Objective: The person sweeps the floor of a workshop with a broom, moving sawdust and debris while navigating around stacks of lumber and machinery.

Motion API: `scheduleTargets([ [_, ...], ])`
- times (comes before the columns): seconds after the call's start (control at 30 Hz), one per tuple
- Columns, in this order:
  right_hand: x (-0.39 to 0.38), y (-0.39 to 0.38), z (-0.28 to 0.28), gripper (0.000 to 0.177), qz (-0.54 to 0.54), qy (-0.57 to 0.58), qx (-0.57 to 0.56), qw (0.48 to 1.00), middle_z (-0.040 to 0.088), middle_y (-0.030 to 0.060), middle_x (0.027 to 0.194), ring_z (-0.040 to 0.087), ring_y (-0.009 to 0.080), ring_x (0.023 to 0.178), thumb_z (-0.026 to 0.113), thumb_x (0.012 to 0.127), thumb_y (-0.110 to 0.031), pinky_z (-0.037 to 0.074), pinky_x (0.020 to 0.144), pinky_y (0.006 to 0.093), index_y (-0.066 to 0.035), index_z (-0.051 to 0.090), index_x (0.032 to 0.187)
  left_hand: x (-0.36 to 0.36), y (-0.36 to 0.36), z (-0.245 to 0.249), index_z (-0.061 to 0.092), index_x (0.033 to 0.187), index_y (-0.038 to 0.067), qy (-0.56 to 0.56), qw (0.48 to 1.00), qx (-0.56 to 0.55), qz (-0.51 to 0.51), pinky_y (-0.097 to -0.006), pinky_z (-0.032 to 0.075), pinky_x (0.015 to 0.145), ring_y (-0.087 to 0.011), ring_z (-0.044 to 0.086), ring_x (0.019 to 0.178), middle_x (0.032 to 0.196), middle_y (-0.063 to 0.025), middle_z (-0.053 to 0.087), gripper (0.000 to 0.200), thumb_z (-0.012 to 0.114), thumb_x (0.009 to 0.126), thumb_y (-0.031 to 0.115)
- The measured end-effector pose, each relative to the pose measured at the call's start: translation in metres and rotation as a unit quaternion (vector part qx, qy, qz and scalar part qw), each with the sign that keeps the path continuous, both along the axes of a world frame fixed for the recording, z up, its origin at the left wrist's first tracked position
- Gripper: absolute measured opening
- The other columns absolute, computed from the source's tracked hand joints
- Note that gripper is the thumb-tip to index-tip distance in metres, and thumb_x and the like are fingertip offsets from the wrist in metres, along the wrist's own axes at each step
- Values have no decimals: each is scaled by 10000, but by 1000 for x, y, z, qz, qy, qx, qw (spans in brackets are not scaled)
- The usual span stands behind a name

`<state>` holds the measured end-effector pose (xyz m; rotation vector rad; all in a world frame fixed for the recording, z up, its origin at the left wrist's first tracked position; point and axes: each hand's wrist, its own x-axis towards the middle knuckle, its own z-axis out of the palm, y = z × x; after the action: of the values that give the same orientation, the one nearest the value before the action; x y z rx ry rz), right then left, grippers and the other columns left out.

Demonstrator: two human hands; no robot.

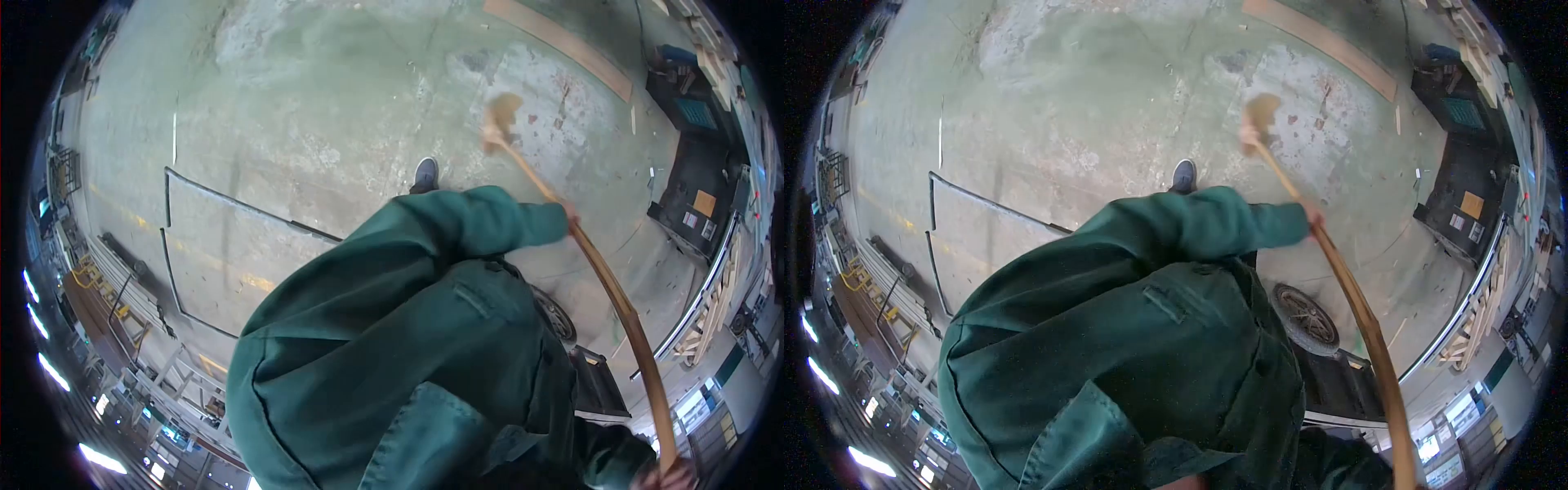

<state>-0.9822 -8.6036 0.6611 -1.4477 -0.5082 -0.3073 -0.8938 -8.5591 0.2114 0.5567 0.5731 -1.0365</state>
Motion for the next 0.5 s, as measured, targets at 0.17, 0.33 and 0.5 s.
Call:
scheduleTargets([
  [0.17,23,-16,-69,203,-24,50,128,990,248,-35,336,231,60,303,350,639,-161,205,375,196,-94,294,456,21,105,-60,350,507,50,219,957,76,175,-271,378,359,-163,370,367,469,-59,370,79,395,567,75],
  [0.33,-17,-80,-56,168,-120,74,172,975,225,-10,353,217,72,311,365,639,-175,197,363,202,-72,308,519,-7,92,20,320,470,61,200,954,133,182,-244,330,330,-154,377,387,446,-52,334,116,379,568,82],
  [0.5,-93,-85,28,195,-146,25,10,989,236,-15,370,232,75,328,377,641,-233,209,366,206,-82,309,540,-98,-1,155,430,645,59,228,971,-7,73,-253,379,447,-158,460,540,591,-59,448,72,388,620,113],
])
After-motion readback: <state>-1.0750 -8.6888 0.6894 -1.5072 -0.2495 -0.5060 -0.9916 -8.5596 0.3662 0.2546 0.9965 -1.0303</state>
